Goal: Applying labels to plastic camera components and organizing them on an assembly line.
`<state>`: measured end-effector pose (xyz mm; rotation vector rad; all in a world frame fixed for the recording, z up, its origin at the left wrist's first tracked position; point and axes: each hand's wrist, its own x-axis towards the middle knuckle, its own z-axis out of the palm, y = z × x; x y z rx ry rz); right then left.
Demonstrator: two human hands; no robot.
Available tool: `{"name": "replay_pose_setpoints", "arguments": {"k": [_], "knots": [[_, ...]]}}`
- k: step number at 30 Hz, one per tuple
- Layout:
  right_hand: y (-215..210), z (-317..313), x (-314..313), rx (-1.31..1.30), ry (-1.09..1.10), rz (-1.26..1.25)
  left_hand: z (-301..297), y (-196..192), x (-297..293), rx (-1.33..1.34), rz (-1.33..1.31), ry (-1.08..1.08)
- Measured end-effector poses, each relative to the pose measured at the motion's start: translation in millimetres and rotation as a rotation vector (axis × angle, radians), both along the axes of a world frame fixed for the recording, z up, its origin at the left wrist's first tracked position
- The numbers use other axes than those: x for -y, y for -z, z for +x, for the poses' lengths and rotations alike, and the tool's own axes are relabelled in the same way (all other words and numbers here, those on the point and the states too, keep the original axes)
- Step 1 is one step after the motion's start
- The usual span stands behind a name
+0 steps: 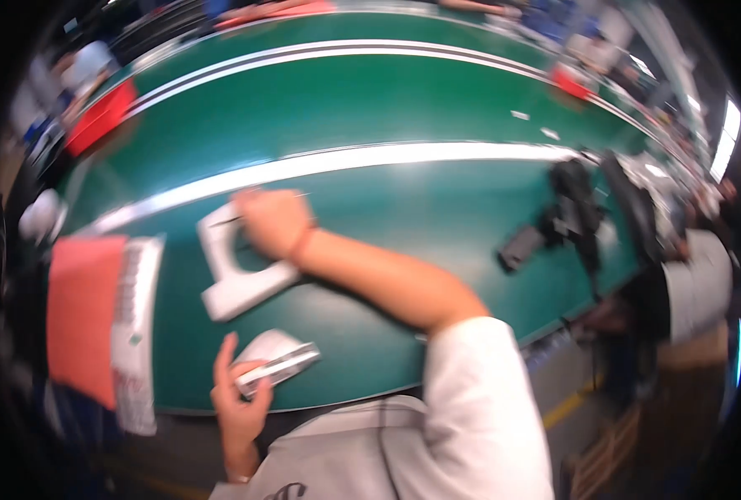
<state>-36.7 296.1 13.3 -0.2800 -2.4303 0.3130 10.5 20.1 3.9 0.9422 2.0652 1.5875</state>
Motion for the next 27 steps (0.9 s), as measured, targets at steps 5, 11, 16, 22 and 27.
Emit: {"name": "replay_pose_setpoints", "arguments": {"k": [5, 11, 16, 22, 27], "knots": [[16, -15, 3, -0.1, -0.022, 0.163, 2, 0, -3, 0.007, 0.027, 0.034], [13, -7, -1, -0.052, -0.006, 0.156, 5, 1, -4, -0.046, -0.008, 0.08], [12, -8, 2, -0.039, -0.024, 0.186, 4, 1, -3, -0.056, 0.006, 0.083], [11, -6, 4, -0.018, 0.01, 0.199, 5, -4, -5, -0.047, 0.004, 0.093], [13, -18, 5, 0.066, -0.032, 0.184, 8, -15, -4, 0.022, -0.016, 0.05]]}}
